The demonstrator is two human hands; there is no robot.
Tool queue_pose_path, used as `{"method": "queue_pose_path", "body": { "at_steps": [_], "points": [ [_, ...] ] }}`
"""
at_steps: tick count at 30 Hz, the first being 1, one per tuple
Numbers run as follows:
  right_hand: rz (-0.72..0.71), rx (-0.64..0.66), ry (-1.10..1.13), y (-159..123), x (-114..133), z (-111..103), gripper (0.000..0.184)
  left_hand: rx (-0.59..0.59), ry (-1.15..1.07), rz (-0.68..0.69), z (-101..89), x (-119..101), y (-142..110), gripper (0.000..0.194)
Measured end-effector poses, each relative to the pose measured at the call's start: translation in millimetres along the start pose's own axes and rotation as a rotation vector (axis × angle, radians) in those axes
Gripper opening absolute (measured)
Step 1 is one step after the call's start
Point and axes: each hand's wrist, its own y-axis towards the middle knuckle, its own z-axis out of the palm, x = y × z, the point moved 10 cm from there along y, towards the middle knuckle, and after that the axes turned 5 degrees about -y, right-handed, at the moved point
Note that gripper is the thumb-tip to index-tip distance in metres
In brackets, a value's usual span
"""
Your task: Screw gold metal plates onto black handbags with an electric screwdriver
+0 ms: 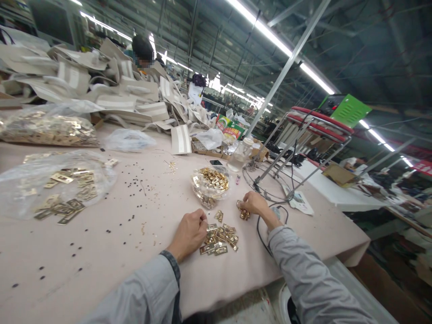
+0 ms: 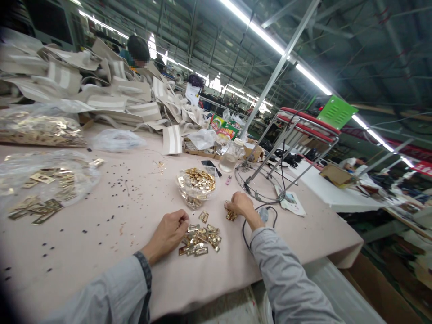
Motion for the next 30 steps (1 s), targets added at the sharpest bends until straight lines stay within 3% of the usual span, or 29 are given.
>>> {"method": "queue_pose_path", "body": {
  "at_steps": [11,15,21,30],
  "points": [
    [-0.082,0.042,0.320,7,16,16,0.028,-0.005,0.000,-0.013,-1.8,-2,0,0.017],
    [-0.096,0.037,0.318,5,17,13,0.016,0.002,0.000,-0.015,-1.7,-3,-1,0.018],
    [-0.102,0.044,0.268,-1,25,6,0.011,-0.008,-0.005,-0.002,-0.8,-1,0,0.017],
    [-0.149,0.122,0.334,-29,43,22,0.015,-0.001,0.005,-0.009,-1.3,-3,-1,0.017]
  ]
}}
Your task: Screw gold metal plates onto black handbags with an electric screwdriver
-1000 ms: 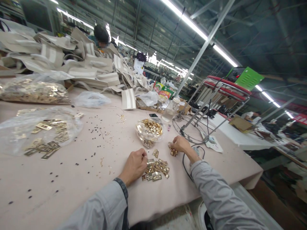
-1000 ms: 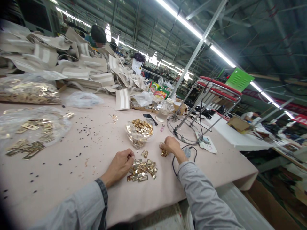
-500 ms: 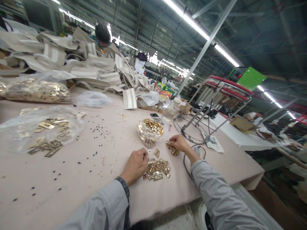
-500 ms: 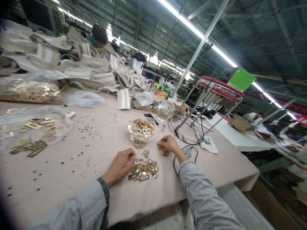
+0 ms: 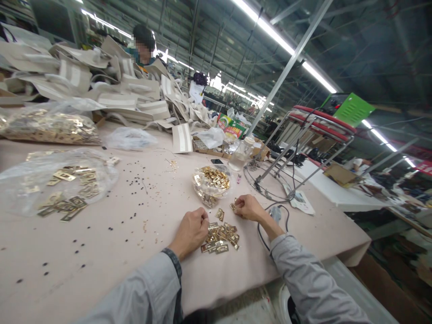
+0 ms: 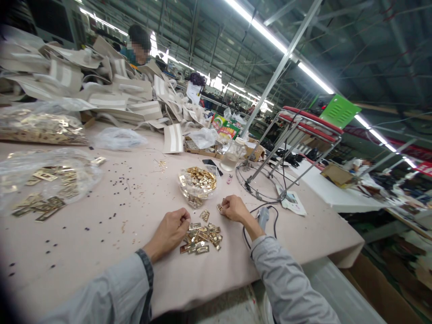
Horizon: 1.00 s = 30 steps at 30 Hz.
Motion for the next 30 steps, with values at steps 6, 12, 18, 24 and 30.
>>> {"method": "queue_pose_path", "body": {
  "at_steps": [6,12,18,24,30],
  "points": [
    [-0.016,-0.056,-0.026,2,0,-19,0.019,-0.002,-0.009,-0.008,1.3,2,0,0.017],
    [0.132,-0.186,-0.175,31,-17,-37,0.021,-0.004,-0.006,0.002,2.0,6,0,0.017],
    [0.143,-0.077,-0.170,43,-20,-13,0.026,-0.004,-0.001,0.000,3.6,7,2,0.015],
    [0.195,-0.109,-0.205,33,-38,-34,0.018,-0.003,0.003,-0.007,2.6,6,2,0.016],
    [0.223,-0.057,-0.186,31,-54,-34,0.011,-0.011,0.007,0.000,2.7,6,2,0.015]
  ]
}}
